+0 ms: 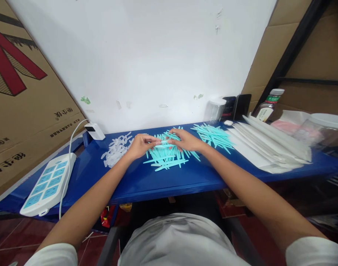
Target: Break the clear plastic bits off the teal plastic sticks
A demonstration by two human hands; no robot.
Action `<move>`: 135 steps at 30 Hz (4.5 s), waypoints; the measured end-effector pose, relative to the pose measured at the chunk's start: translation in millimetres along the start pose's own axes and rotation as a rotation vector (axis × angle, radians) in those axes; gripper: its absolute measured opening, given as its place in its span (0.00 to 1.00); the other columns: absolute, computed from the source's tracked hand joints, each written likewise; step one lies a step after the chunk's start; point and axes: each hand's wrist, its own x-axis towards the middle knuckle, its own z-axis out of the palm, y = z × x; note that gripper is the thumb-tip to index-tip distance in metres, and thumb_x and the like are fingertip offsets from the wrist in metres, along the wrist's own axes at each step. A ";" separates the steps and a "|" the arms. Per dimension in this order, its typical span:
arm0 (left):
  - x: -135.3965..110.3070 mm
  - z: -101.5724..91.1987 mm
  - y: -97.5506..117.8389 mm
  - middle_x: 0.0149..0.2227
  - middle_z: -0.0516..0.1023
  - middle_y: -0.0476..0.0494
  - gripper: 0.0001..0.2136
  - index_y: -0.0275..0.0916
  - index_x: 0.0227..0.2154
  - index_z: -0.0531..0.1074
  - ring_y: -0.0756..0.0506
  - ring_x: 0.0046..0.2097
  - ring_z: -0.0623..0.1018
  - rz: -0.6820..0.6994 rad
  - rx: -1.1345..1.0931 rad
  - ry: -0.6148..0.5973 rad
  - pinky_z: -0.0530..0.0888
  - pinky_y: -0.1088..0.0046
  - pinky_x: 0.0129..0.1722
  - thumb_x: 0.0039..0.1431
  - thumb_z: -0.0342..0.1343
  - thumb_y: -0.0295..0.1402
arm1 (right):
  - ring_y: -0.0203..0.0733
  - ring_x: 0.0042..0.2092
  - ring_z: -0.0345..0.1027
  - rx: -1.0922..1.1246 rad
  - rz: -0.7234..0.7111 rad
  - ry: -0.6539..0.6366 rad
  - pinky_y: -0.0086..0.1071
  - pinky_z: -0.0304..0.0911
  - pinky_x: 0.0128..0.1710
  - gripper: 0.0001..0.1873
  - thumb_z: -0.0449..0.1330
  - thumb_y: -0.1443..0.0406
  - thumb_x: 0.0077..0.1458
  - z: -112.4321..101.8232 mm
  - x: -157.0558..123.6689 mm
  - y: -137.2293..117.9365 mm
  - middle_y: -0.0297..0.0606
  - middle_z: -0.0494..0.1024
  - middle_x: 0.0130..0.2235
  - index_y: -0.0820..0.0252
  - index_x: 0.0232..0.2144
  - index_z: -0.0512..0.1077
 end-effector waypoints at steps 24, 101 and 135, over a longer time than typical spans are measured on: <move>-2.8 19.8 10.7 0.29 0.82 0.43 0.24 0.35 0.44 0.80 0.49 0.22 0.74 -0.103 -0.080 -0.007 0.69 0.74 0.20 0.61 0.60 0.53 | 0.38 0.29 0.72 0.023 0.007 0.038 0.28 0.58 0.20 0.20 0.59 0.47 0.65 6.1 6.5 5.6 0.39 0.76 0.38 0.57 0.41 0.63; 14.4 -60.5 -73.5 0.50 0.76 0.30 0.21 0.38 0.51 0.71 0.33 0.53 0.75 -0.143 1.159 0.032 0.70 0.58 0.51 0.72 0.41 0.48 | 0.48 0.38 0.74 -0.735 0.280 0.251 0.34 0.60 0.39 0.12 0.49 0.61 0.72 -48.2 1.9 53.1 0.50 0.81 0.38 0.61 0.41 0.69; 2.2 1.3 1.3 0.30 0.80 0.43 0.23 0.38 0.26 0.76 0.44 0.37 0.78 0.085 0.178 -0.079 0.71 0.70 0.39 0.69 0.50 0.49 | 0.35 0.22 0.61 -0.057 -0.017 0.077 0.31 0.58 0.24 0.23 0.57 0.45 0.64 -14.4 2.3 9.4 0.35 0.79 0.30 0.58 0.31 0.69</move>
